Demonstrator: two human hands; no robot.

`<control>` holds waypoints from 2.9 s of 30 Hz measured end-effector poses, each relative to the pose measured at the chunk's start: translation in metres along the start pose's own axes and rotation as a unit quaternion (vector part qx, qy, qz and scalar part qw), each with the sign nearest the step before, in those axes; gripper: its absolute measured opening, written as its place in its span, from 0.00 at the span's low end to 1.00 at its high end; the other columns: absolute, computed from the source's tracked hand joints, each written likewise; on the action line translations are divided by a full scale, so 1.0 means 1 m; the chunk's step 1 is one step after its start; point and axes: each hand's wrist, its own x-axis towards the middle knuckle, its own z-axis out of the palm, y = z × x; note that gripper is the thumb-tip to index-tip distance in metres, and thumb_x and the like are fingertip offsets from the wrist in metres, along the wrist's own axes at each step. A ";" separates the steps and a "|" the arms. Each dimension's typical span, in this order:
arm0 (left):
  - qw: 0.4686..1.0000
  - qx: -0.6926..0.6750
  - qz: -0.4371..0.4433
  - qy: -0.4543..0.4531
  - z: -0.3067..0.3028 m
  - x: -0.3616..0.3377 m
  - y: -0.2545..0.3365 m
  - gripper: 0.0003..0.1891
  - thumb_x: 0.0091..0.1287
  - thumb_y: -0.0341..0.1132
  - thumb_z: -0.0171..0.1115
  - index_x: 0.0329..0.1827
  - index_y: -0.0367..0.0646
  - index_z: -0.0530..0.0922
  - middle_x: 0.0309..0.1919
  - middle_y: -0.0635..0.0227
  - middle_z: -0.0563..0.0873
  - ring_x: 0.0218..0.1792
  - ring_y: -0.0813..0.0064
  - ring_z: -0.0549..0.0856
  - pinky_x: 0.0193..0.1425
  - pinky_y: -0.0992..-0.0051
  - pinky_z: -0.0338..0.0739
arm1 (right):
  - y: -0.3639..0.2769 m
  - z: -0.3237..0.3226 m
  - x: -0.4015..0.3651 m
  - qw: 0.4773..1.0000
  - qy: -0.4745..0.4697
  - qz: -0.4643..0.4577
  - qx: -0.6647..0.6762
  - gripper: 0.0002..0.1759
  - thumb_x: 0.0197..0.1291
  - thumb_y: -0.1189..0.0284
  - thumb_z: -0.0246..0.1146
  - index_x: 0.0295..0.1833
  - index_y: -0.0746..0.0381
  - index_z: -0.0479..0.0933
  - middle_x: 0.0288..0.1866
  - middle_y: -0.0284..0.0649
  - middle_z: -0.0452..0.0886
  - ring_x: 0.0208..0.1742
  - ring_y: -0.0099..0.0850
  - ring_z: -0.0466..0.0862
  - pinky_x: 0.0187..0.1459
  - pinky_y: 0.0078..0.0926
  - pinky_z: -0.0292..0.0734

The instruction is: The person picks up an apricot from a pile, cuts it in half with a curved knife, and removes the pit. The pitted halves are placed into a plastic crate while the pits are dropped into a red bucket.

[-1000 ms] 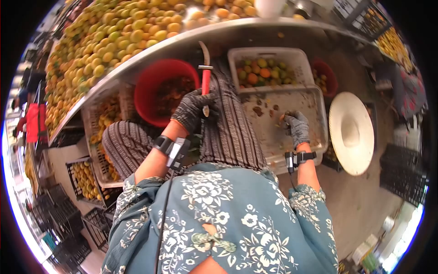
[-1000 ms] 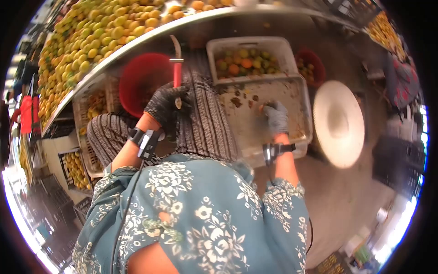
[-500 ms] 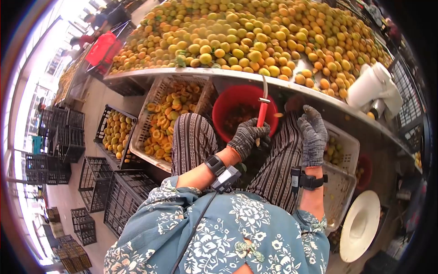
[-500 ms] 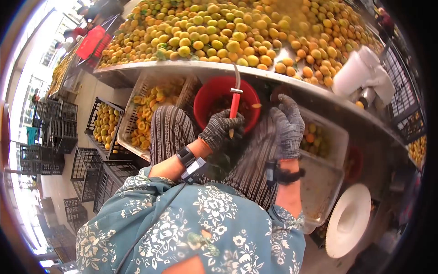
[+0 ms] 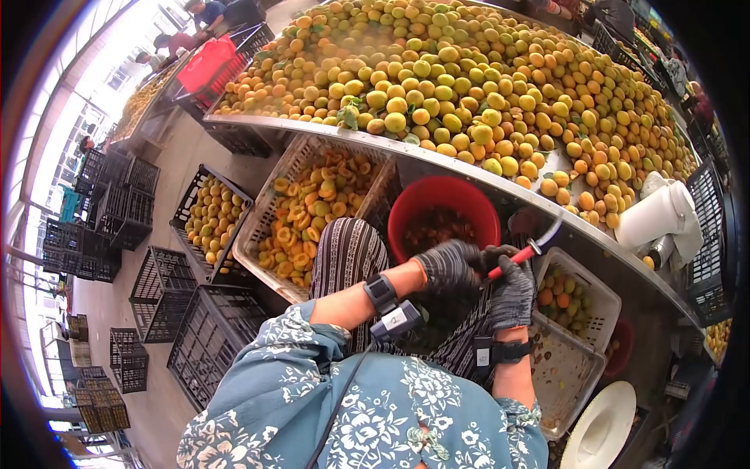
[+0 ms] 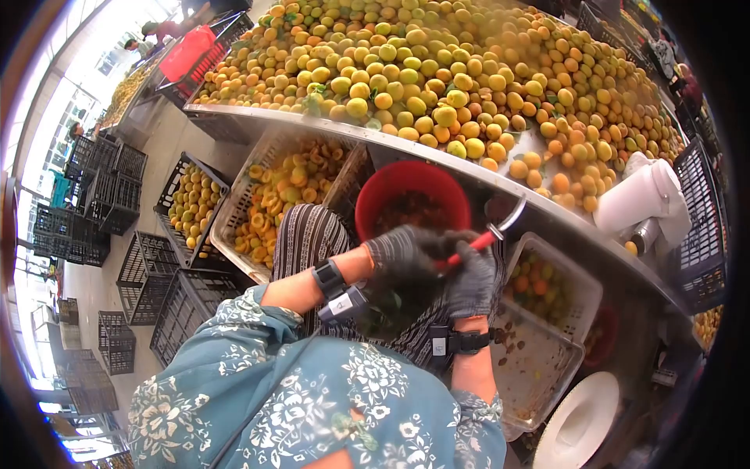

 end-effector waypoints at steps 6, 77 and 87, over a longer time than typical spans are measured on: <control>0.945 -0.180 -0.072 0.263 -0.099 0.051 0.021 0.11 0.55 0.32 0.70 0.39 0.40 0.83 0.30 0.65 0.87 0.34 0.76 0.84 0.42 0.75 0.79 | -0.029 0.000 0.003 0.996 0.055 0.000 -0.068 0.12 0.60 0.77 0.62 0.49 0.62 0.75 0.26 0.35 0.78 0.23 0.24 0.78 0.23 0.19 0.74; 0.894 -0.332 -0.072 0.293 -0.173 0.055 -0.004 0.23 0.58 0.34 0.69 0.57 0.42 0.76 0.27 0.70 0.80 0.22 0.82 0.78 0.22 0.81 0.73 | -0.014 0.127 0.078 0.954 -0.027 0.010 -0.298 0.12 0.69 0.61 0.57 0.44 0.60 0.76 0.20 0.28 0.73 0.15 0.17 0.69 0.14 0.15 0.61; 0.815 -0.412 -0.076 0.400 -0.202 0.070 -0.016 0.17 0.56 0.27 0.68 0.49 0.37 0.79 0.36 0.66 0.85 0.26 0.77 0.83 0.25 0.78 0.80 | -0.021 0.117 0.061 0.942 0.019 -0.039 -0.334 0.11 0.68 0.61 0.59 0.44 0.57 0.78 0.19 0.28 0.74 0.12 0.17 0.68 0.11 0.16 0.57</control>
